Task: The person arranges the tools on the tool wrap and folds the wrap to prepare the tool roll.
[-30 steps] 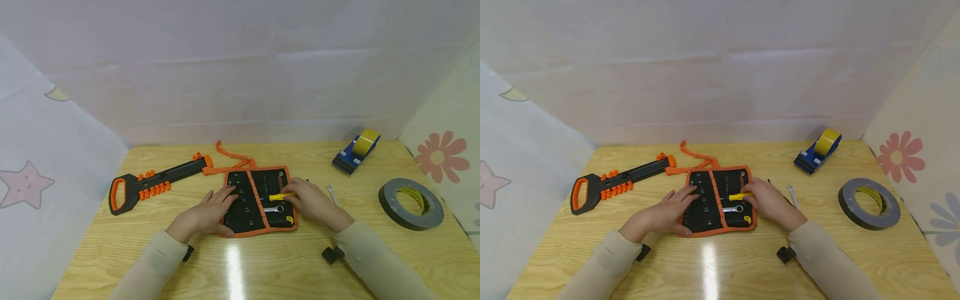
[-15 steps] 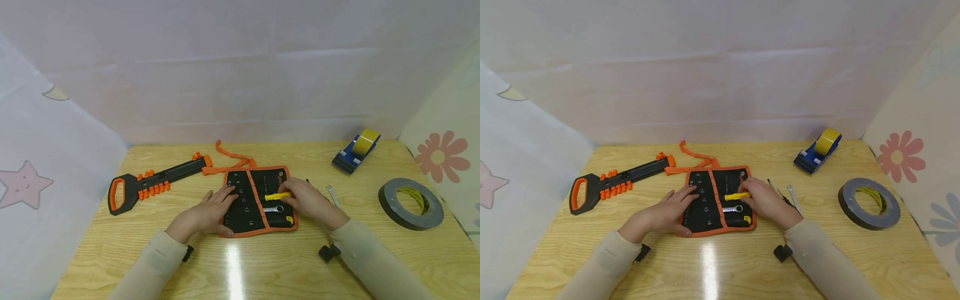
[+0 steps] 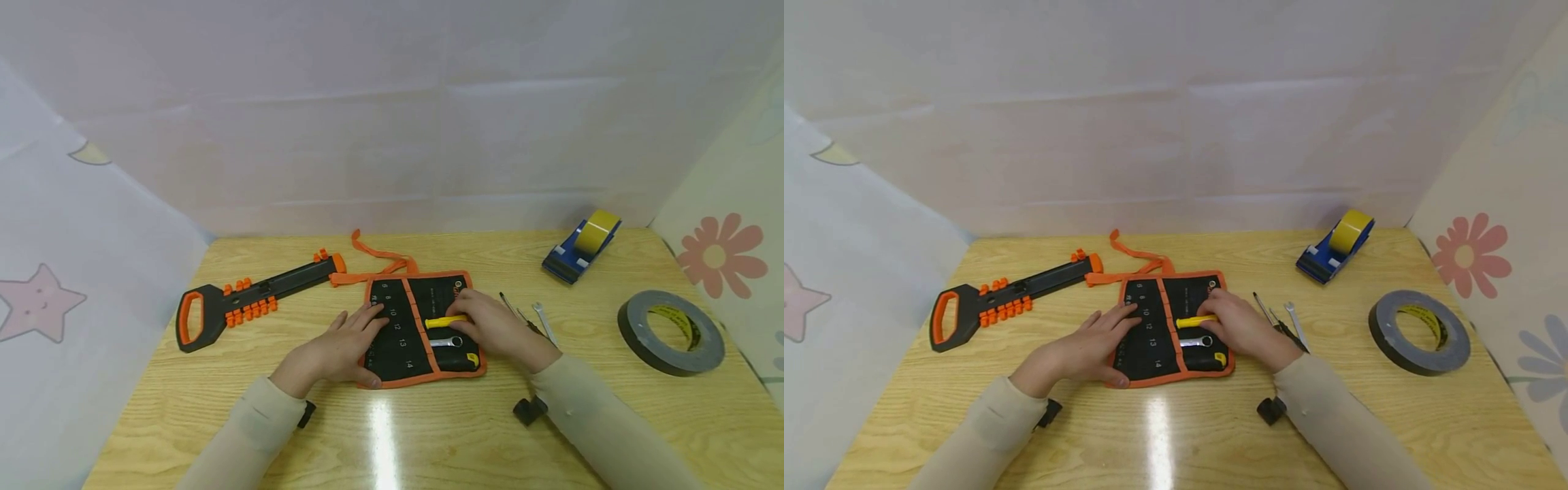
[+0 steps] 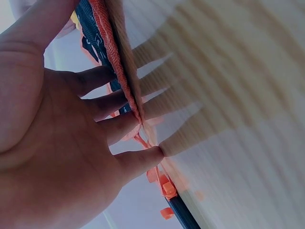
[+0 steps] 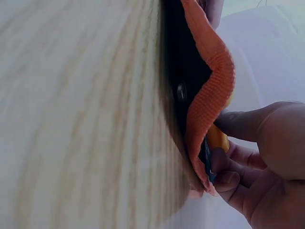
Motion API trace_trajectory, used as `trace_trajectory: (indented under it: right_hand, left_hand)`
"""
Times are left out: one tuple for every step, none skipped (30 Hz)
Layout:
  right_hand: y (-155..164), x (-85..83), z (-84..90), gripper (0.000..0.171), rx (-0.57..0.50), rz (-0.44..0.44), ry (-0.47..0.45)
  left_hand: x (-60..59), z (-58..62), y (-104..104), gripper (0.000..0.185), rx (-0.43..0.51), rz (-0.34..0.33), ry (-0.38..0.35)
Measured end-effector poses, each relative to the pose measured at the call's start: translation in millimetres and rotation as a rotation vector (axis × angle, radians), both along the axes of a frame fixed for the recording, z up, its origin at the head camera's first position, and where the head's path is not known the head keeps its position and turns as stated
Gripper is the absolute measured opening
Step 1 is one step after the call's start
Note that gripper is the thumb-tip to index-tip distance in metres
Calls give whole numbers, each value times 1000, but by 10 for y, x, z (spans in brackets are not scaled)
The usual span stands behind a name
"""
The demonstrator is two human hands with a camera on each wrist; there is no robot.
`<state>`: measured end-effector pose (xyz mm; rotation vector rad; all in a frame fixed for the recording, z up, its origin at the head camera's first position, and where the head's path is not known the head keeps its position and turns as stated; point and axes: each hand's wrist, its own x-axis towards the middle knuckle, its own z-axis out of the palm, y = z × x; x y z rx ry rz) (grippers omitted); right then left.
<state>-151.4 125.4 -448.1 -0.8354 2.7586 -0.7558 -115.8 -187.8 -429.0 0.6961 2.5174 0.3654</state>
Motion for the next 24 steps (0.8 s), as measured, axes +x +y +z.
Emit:
trace_trajectory:
  right_hand:
    - [-3,-2,-5,14,-1,-1,-2]
    - [-6,-3,-8,15,-1,-1,-4]
    - [-6,-4,-12,15,1,1,-3]
    - [-7,-3,-17,15,3,0,-6]
    - [-7,-4,-19,15,3,3,-7]
    - [-6,-4,-20,15,2,6,-8]
    - [-6,-6,-22,15,0,9,-8]
    - [-6,-8,-23,15,-2,15,-7]
    - [-5,-11,-26,15,-5,20,-6]
    - [-7,-15,-30,15,-9,24,-5]
    - [-9,-19,-32,15,-12,28,-6]
    - [-10,-21,-35,15,-15,30,-8]
    - [-12,-25,-41,15,-17,33,-8]
    - [-13,-26,-44,15,-17,35,-7]
    - [-15,-24,-46,15,-15,35,-7]
    - [-17,-22,-47,15,-13,34,-7]
    - [-21,-20,-48,15,-15,33,-10]
    - [-24,-18,-51,16,-15,33,-11]
    - [-27,-18,-54,16,-17,31,-12]
    - [-29,-15,-58,16,-18,28,-14]
    - [-31,-14,-62,16,-19,26,-14]
    - [-30,-13,-65,16,-21,23,-15]
    - [-29,-11,-66,16,-23,24,-17]
    - [-26,-10,-68,16,-22,20,-20]
  left_hand:
    - [1,3,2,110,0,0,1]
    - [2,5,3,110,0,0,1]
    - [3,6,4,110,-1,0,2]
    - [3,7,5,110,-1,0,2]
    - [3,8,6,110,0,0,2]
    - [3,8,7,110,-1,0,0]
    - [3,9,7,110,-2,0,0]
    - [3,11,9,110,-3,0,-1]
    - [2,12,10,110,-4,0,-1]
    - [2,11,8,110,-5,0,-1]
    - [3,11,7,110,-6,1,-1]
    - [2,9,6,110,-8,0,-1]
    - [2,8,5,110,-8,0,0]
    - [2,7,4,110,-7,-1,1]
    - [2,6,3,110,-6,-1,0]
    - [2,5,3,110,-5,0,0]
    - [3,6,2,110,-5,1,0]
    - [4,7,2,110,-4,2,-2]
    - [5,9,2,110,-3,3,-2]
    - [6,11,2,110,-2,4,-3]
    - [7,11,1,110,-2,4,-4]
    - [7,11,2,110,-5,3,-5]
    - [7,11,2,110,-5,2,-7]
    - [7,11,3,110,-5,0,-8]
